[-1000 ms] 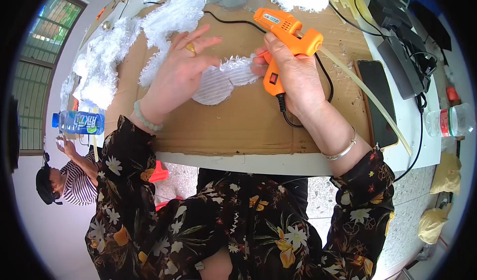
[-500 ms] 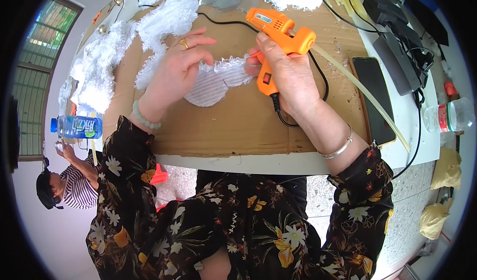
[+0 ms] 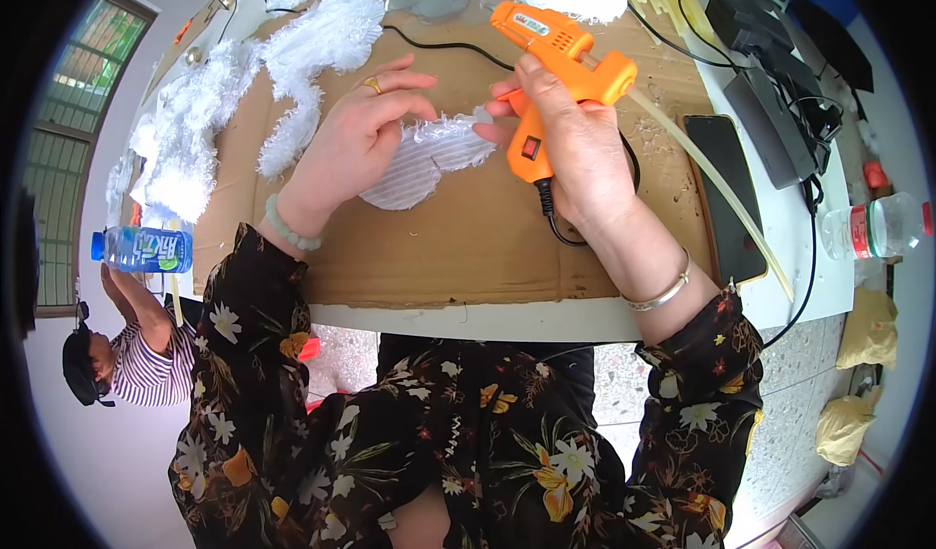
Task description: The recorder is using a hot glue gun to attach white fluffy material to a white heart-shaped base to assemble a toy or decoration.
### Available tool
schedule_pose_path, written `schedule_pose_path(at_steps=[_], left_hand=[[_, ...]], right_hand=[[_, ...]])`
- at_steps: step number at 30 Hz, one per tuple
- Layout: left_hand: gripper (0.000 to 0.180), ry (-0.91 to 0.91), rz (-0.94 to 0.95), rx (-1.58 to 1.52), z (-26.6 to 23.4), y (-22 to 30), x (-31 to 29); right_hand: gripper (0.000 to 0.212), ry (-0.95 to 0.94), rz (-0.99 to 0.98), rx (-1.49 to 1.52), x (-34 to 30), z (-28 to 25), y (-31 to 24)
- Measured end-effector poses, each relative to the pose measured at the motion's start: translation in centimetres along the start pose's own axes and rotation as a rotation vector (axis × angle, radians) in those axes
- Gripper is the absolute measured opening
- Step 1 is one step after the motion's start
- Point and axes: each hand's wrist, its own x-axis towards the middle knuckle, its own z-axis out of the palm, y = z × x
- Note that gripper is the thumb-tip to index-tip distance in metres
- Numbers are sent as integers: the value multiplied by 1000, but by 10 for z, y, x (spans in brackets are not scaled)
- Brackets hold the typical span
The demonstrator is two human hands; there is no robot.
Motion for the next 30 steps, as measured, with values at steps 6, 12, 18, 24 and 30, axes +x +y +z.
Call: schedule_pose_path(at_steps=[6, 12, 18, 24, 30], left_hand=[[16, 40, 47, 5, 7, -4, 4], [11, 110, 114, 48, -2, -25, -26], [12, 61, 128, 175, -3, -29, -31], [8, 92, 113, 189, 2, -37, -37], [10, 150, 126, 142, 7, -44, -42]], right_hand=[[24, 15, -96, -178, -14, 12, -23], [35, -3, -62, -619, -55, 23, -16], [36, -117, 47, -857, -69, 12, 2], [36, -109, 107, -987, -64, 20, 8], [35, -75, 169, -1076, -57, 25, 13]])
